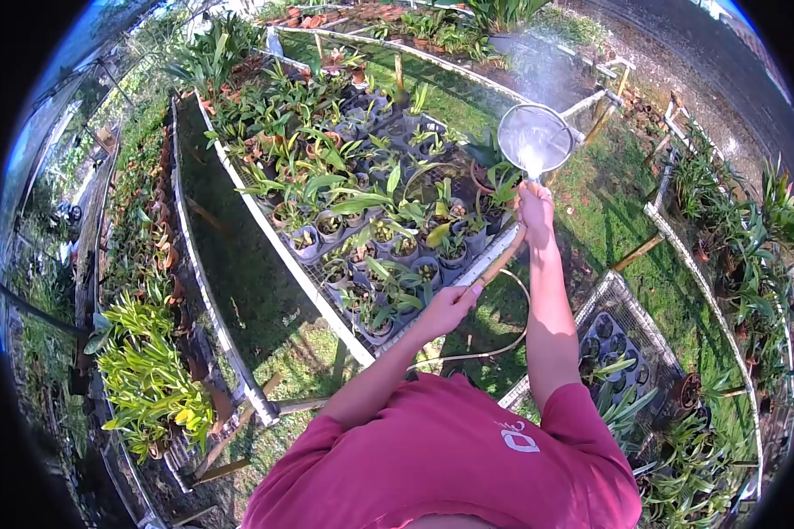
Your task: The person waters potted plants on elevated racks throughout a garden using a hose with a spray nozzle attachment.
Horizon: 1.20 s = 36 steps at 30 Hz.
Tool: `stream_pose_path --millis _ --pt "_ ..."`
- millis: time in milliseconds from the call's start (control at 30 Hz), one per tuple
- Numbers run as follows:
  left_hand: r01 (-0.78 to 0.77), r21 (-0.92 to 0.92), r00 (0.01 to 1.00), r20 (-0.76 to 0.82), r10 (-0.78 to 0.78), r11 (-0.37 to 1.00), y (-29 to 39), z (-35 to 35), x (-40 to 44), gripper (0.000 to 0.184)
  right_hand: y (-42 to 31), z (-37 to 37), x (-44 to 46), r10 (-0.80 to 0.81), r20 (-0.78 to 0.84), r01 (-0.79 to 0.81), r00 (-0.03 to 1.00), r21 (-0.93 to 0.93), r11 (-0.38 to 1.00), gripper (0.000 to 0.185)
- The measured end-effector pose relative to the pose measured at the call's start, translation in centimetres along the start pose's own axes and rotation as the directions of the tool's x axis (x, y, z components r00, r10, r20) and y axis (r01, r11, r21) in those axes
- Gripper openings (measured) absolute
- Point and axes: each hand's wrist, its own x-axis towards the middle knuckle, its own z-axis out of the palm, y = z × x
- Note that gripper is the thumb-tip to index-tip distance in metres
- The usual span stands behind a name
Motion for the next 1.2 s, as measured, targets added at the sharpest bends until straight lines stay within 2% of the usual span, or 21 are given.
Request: stream_pose_path --millis 67,200,300,467,500,567,667,700,933,1100,1200 --pt "0.010 -0.042 1.000 0.012 -0.010 0.999 -1.0 -1.1 -1.0 0.049 -0.3 1.5 -1.9 0.000 -0.023 0.000 1.000 -0.012 1.000 0.009" --pt "0.020 -0.074 0.997 0.073 -0.015 0.997 -1.7 -4.4 -3.8 0.049 1.7 3.4 -3.8 -0.041 -0.076 0.043 0.996 0.015 0.999 0.018" --pt "-0.002 -0.062 0.996 0.093 0.007 0.998 -3.2 -6.6 -6.2 0.050 2.8 4.9 -6.7 -0.008 -0.177 0.012 0.984 0.019 1.000 0.018" --pt "0.059 -0.148 0.982 0.186 -0.031 0.987 -5.1 -10.3 -10.7 0.049 4.5 8.0 -12.1 0.009 -0.249 -0.008 0.969 0.005 1.000 0.018" --pt "0.068 -0.162 0.981 0.191 -0.037 0.984 -5.3 -10.7 -11.5 0.048 4.2 8.7 -13.6 0.015 -0.251 -0.017 0.968 -0.005 1.000 0.010" --pt "0.104 -0.181 0.975 0.214 -0.064 0.978 -5.4 -11.4 -13.0 0.046 4.9 8.9 -14.8 0.020 -0.281 -0.030 0.960 -0.032 0.999 0.011" --pt "0.059 -0.153 0.969 0.247 -0.020 0.986 -7.5 -11.5 -13.7 0.045 5.5 8.3 -17.0 0.030 -0.338 -0.043 0.941 -0.030 0.999 0.014" --pt "0.122 -0.139 0.958 0.275 -0.080 0.983 -6.6 -11.7 -14.4 0.045 5.4 8.1 -17.6 0.029 -0.355 -0.045 0.934 -0.036 0.998 0.013" --pt "0.093 -0.209 0.934 0.356 -0.012 0.973 -6.5 -10.8 -16.5 0.038 4.6 5.9 -21.3 0.008 -0.458 -0.003 0.889 0.011 1.000 0.018" --pt "0.107 -0.093 0.883 0.467 -0.051 0.990 -6.3 -9.0 -18.0 0.038 3.2 1.9 -26.0 -0.023 -0.549 0.066 0.835 0.058 0.996 0.020" --pt "-0.006 -0.070 0.842 0.538 0.043 0.998 -6.0 -6.2 -18.7 0.037 1.9 -2.8 -30.0 -0.062 -0.636 0.125 0.769 0.054 0.991 0.021"
